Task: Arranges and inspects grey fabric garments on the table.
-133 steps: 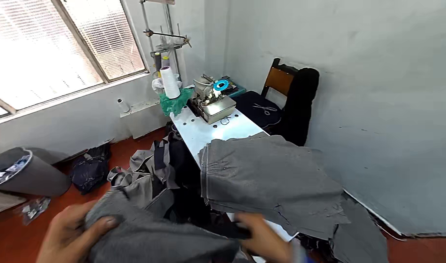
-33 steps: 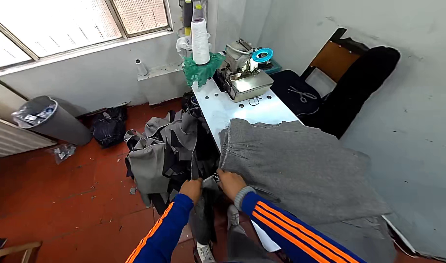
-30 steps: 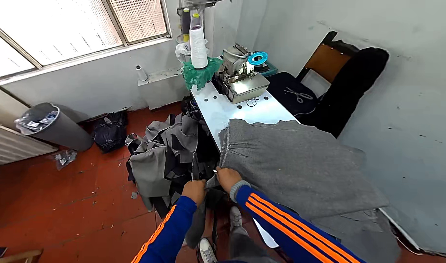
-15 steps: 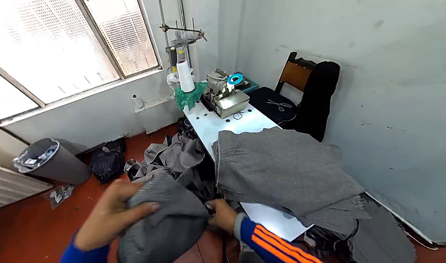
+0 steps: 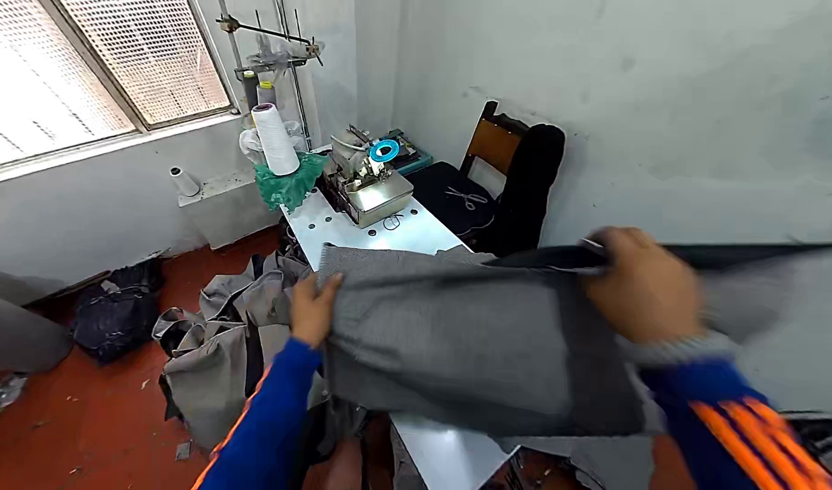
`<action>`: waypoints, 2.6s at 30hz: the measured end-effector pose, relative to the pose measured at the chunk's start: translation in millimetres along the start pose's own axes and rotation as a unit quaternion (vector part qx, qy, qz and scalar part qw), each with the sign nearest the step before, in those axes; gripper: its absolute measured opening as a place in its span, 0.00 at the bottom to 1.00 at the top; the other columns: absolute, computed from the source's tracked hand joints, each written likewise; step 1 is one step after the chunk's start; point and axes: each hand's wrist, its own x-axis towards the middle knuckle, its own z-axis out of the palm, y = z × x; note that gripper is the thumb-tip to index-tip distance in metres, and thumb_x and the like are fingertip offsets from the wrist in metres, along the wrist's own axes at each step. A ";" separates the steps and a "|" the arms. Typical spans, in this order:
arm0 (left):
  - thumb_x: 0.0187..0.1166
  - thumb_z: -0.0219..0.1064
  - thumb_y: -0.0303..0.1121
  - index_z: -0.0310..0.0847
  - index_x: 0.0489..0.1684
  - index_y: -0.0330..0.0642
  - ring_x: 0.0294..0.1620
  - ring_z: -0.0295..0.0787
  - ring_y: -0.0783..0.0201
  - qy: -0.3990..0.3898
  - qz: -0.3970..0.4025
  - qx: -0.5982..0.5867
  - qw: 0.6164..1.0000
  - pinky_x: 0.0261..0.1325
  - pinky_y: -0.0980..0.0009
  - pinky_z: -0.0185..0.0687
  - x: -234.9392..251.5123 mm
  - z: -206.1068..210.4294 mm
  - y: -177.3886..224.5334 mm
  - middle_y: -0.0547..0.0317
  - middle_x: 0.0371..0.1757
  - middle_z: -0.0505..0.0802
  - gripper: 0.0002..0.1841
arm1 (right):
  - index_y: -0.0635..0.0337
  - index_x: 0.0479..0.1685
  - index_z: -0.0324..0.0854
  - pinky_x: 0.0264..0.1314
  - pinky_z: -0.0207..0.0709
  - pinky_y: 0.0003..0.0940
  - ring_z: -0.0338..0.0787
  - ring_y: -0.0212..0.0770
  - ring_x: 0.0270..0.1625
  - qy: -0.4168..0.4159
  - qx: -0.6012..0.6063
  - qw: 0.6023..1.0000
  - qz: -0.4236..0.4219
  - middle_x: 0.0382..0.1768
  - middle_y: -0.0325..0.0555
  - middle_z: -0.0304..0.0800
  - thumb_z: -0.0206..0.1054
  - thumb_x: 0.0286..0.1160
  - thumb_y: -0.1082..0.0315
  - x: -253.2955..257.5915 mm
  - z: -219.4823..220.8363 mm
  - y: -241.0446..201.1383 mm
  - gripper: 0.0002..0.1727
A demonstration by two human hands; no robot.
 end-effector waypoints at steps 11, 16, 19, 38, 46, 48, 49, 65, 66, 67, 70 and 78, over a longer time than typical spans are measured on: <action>0.86 0.56 0.23 0.58 0.87 0.30 0.78 0.80 0.44 -0.158 -0.194 0.125 0.960 0.82 0.50 0.73 21.4 40.1 -226.0 0.34 0.78 0.80 0.28 | 0.49 0.97 0.45 0.65 0.79 0.70 0.87 0.73 0.63 -0.514 -0.022 0.852 0.095 0.84 0.75 0.62 0.54 0.85 0.38 -74.1 255.5 25.1 0.45; 0.69 0.78 0.30 0.79 0.74 0.31 0.90 0.58 0.36 -0.380 -0.240 0.276 0.850 0.88 0.37 0.55 -65.8 52.7 -277.1 0.35 0.88 0.68 0.30 | 0.61 0.70 0.82 0.65 0.79 0.63 0.88 0.66 0.60 -0.500 0.025 0.866 -0.021 0.60 0.68 0.84 0.55 0.92 0.63 -32.7 200.2 -34.3 0.18; 0.81 0.68 0.34 0.80 0.70 0.31 0.79 0.78 0.37 -0.369 -0.234 0.248 0.865 0.83 0.41 0.67 -78.6 46.7 -283.9 0.32 0.74 0.84 0.22 | 0.61 0.68 0.84 0.65 0.79 0.61 0.90 0.63 0.58 -0.512 0.084 0.848 -0.111 0.54 0.64 0.89 0.61 0.88 0.63 -43.2 175.0 -94.0 0.18; 0.91 0.51 0.34 0.65 0.81 0.35 0.63 0.89 0.38 -0.281 -0.173 0.263 0.907 0.68 0.41 0.81 -165.6 -65.4 -130.7 0.33 0.59 0.90 0.22 | 0.62 0.73 0.77 0.68 0.78 0.66 0.88 0.66 0.66 -0.507 0.022 0.858 -0.079 0.59 0.67 0.89 0.51 0.91 0.56 -145.3 243.6 -200.9 0.23; 0.87 0.51 0.30 0.76 0.62 0.30 0.51 0.85 0.52 -0.114 -0.195 0.034 0.973 0.58 0.53 0.80 -195.5 -65.0 -124.6 0.41 0.50 0.87 0.15 | 0.65 0.73 0.74 0.70 0.77 0.63 0.88 0.64 0.65 -0.475 0.136 0.869 -0.013 0.57 0.66 0.90 0.55 0.91 0.53 -157.5 205.0 -199.4 0.26; 0.86 0.51 0.31 0.75 0.62 0.31 0.50 0.85 0.52 -0.173 -0.166 0.052 0.970 0.58 0.52 0.80 -204.0 -61.9 -116.7 0.42 0.49 0.87 0.16 | 0.63 0.73 0.76 0.69 0.77 0.63 0.89 0.65 0.65 -0.470 0.119 0.874 -0.033 0.57 0.66 0.90 0.55 0.92 0.57 -159.8 198.4 -205.6 0.22; 0.86 0.51 0.31 0.75 0.63 0.30 0.51 0.86 0.52 -0.195 -0.153 0.059 0.967 0.59 0.52 0.81 -207.5 -61.1 -114.3 0.41 0.50 0.87 0.16 | 0.62 0.73 0.76 0.69 0.77 0.64 0.88 0.66 0.65 -0.472 0.108 0.873 -0.049 0.58 0.67 0.89 0.56 0.91 0.59 -159.1 197.8 -209.7 0.21; 0.89 0.45 0.26 0.64 0.72 0.26 0.48 0.92 0.61 0.005 -0.172 -0.376 0.910 0.59 0.63 0.89 -231.8 -69.9 -49.4 0.46 0.50 0.91 0.18 | 0.62 0.75 0.72 0.60 0.86 0.55 0.93 0.51 0.53 -0.411 0.371 0.832 -0.029 0.51 0.55 0.92 0.86 0.48 0.49 -226.8 134.8 -221.8 0.49; 0.87 0.49 0.25 0.67 0.73 0.23 0.57 0.90 0.61 -0.020 -0.104 -0.344 0.933 0.68 0.63 0.85 -231.4 -70.7 -48.4 0.45 0.56 0.91 0.19 | 0.65 0.69 0.76 0.58 0.86 0.54 0.93 0.51 0.52 -0.366 0.372 0.853 -0.026 0.48 0.55 0.93 0.84 0.48 0.56 -226.8 132.2 -226.9 0.42; 0.85 0.54 0.25 0.72 0.68 0.22 0.58 0.90 0.62 -0.015 -0.045 -0.300 0.953 0.69 0.63 0.84 -227.3 -71.7 -50.8 0.47 0.55 0.92 0.18 | 0.68 0.64 0.80 0.58 0.85 0.55 0.93 0.52 0.51 -0.334 0.368 0.867 -0.024 0.46 0.56 0.93 0.81 0.49 0.63 -219.7 127.6 -229.9 0.36; 0.73 0.73 0.30 0.82 0.64 0.26 0.70 0.84 0.55 0.041 0.028 -0.191 0.980 0.75 0.59 0.81 -198.2 -80.4 -94.6 0.40 0.68 0.87 0.23 | 0.68 0.51 0.86 0.53 0.85 0.55 0.94 0.50 0.46 -0.310 0.353 0.880 -0.076 0.39 0.54 0.93 0.76 0.57 0.67 -187.4 97.6 -225.8 0.20; 0.77 0.66 0.26 0.85 0.45 0.34 0.40 0.91 0.77 -0.151 0.038 -0.105 0.982 0.51 0.71 0.90 -163.3 -88.6 -47.9 0.68 0.36 0.94 0.06 | 0.60 0.37 0.85 0.30 0.79 0.40 0.85 0.37 0.27 -0.200 0.427 0.876 -0.104 0.22 0.41 0.84 0.75 0.62 0.67 -159.1 30.5 -185.9 0.08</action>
